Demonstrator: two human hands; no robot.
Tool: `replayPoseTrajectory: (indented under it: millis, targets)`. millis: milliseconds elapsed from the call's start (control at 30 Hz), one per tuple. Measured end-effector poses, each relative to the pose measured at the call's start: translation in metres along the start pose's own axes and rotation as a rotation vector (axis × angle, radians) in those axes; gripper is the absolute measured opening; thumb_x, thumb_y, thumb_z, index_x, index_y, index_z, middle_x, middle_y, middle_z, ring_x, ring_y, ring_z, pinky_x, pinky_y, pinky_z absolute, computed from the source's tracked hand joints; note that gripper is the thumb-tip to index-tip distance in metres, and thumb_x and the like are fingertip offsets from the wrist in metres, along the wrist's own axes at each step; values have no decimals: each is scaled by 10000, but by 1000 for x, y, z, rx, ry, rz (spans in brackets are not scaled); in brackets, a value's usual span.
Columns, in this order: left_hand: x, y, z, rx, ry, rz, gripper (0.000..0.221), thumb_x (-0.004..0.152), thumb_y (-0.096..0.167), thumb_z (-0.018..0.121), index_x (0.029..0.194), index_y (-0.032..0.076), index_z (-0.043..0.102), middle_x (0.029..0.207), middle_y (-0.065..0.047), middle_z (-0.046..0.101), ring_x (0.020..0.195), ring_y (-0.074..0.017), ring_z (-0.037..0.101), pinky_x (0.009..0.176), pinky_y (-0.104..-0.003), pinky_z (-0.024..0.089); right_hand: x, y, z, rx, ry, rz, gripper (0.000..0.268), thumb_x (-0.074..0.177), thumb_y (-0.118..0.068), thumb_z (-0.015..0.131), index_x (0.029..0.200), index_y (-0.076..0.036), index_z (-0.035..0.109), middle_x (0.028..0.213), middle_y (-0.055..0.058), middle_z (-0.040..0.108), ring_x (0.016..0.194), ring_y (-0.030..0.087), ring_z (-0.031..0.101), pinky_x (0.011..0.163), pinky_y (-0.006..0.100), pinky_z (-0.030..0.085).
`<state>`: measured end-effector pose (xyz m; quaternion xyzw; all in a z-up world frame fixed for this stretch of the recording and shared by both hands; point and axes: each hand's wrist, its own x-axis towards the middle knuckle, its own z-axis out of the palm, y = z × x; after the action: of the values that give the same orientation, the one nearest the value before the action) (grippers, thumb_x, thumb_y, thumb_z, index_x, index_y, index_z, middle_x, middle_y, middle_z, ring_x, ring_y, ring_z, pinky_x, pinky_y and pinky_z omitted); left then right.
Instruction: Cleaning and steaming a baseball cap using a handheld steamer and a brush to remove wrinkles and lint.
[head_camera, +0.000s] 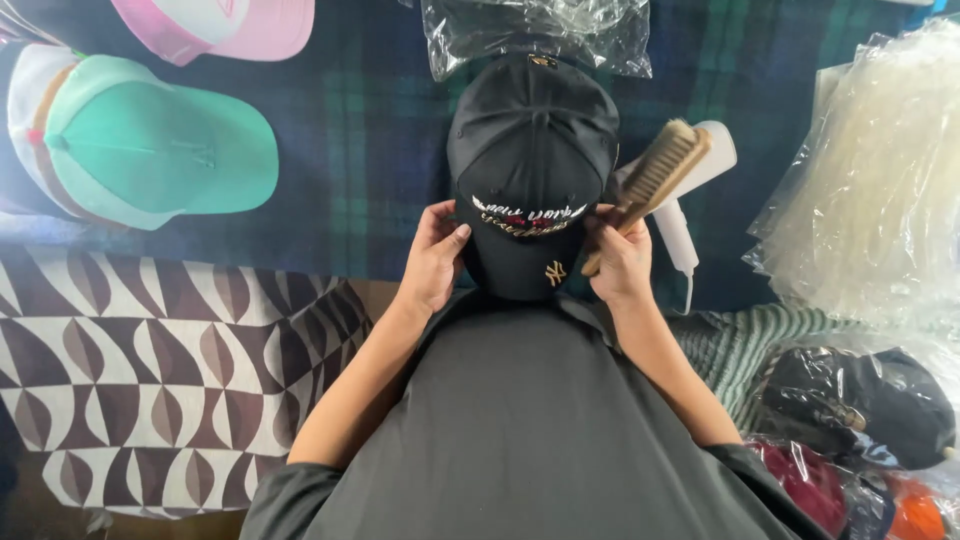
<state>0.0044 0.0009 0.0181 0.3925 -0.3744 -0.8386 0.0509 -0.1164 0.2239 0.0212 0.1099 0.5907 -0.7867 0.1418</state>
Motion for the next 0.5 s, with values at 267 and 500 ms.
replayPoseTrajectory:
  millis: [267, 500]
  targets:
    - [-25, 43, 16, 77, -16, 105, 542, 1012, 121, 681, 1497, 149, 442, 920, -83, 599, 753, -157, 635, 651, -299, 587, 9, -70, 50, 94, -116, -61, 255, 774, 136, 758, 795, -58, 594, 875, 114, 657, 789, 180, 655, 732, 300, 519]
    - [-6, 64, 38, -33, 0, 65, 785, 877, 282, 873, 1505, 43, 466, 1217, -178, 554, 1097, -281, 556, 933, -461, 530, 22, -57, 31, -320, -260, -170, 329, 830, 47, 816, 798, -109, 528, 797, 31, 551, 781, 110, 557, 696, 249, 426]
